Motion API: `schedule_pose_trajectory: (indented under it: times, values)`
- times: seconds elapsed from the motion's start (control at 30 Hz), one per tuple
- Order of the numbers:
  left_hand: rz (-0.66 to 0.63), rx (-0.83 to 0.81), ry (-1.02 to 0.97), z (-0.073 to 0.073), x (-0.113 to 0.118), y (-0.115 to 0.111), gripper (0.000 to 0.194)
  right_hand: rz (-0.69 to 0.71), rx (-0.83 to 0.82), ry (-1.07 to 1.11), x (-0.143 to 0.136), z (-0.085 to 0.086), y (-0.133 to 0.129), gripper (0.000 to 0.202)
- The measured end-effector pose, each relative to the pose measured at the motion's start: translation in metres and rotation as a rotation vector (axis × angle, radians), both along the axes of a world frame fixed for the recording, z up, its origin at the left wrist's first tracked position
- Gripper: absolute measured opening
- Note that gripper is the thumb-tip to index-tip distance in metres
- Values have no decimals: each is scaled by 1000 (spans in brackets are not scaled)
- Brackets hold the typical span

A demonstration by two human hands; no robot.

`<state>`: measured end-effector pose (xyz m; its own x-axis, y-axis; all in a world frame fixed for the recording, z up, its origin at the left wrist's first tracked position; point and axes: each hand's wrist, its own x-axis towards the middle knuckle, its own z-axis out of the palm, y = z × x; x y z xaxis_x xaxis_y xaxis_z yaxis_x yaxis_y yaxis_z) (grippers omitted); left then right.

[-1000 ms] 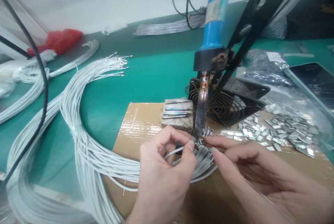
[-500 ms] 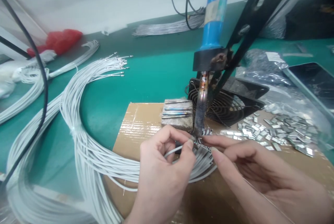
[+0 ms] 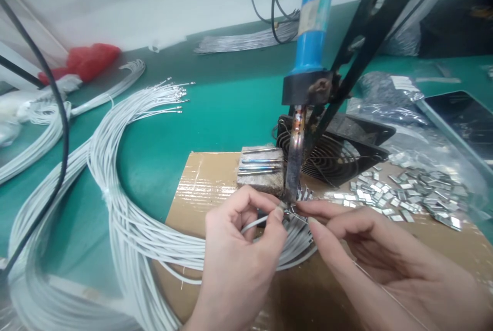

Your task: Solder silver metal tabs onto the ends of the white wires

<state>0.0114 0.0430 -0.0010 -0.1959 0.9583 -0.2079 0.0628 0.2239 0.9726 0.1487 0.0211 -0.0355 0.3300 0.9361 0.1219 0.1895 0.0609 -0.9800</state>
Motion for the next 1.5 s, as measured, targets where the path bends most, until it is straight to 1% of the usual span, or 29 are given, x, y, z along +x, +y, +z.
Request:
schedule_pose_trajectory:
  times: [0.07, 0.23, 0.3, 0.4, 0.47, 0.57, 0.67, 0.73, 0.93, 1.03, 1.13, 1.23, 1.3, 1.4, 1.5]
  values:
    - [-3, 5, 9, -1, 0, 0, 16, 3, -5, -12, 1, 1, 0, 31]
    - [-6, 7, -14, -1, -1, 1, 16, 150, 24, -75, 10, 1, 2, 17]
    - [-8, 11, -13, -1, -2, 0, 16, 168, 42, -76, 11, 2, 2, 15]
    - [-14, 13, -12, -1, -2, -1, 15, 146, 31, -60, 9, 3, 2, 16]
    - [-13, 16, -13, 0, -1, -1, 15, 97, 15, -48, 6, 2, 2, 21]
    - [14, 24, -18, 0, 0, -1, 14, 30, 16, -37, 4, -2, 3, 27]
    - [11, 14, -21, 0, 0, 1, 13, 8, 28, -35, 4, -7, 4, 31]
    - [7, 13, -19, 0, 0, 1, 13, 9, 34, -36, 4, -10, 5, 31]
    - [54, 19, -35, 1, 4, 4, 13, 18, 53, -49, 5, -11, 7, 29]
    - [50, 12, -35, 1, 3, 3, 13, 20, 64, -57, 6, -10, 6, 27]
    - [8, 9, -26, -1, 0, 0, 13, 31, 73, -69, 7, -6, 5, 23]
    - [-16, 15, -9, -3, 0, 0, 13, 83, 82, -90, 7, -2, 4, 17]
    - [2, 15, -3, -2, 1, 1, 13, 117, 86, -113, 7, 0, 4, 14]
    - [51, 21, 6, -1, 2, 2, 12, 106, 77, -149, 7, 1, 4, 12]
    - [23, 34, 21, 0, 1, 1, 12, 104, 83, -170, 7, 1, 4, 12]
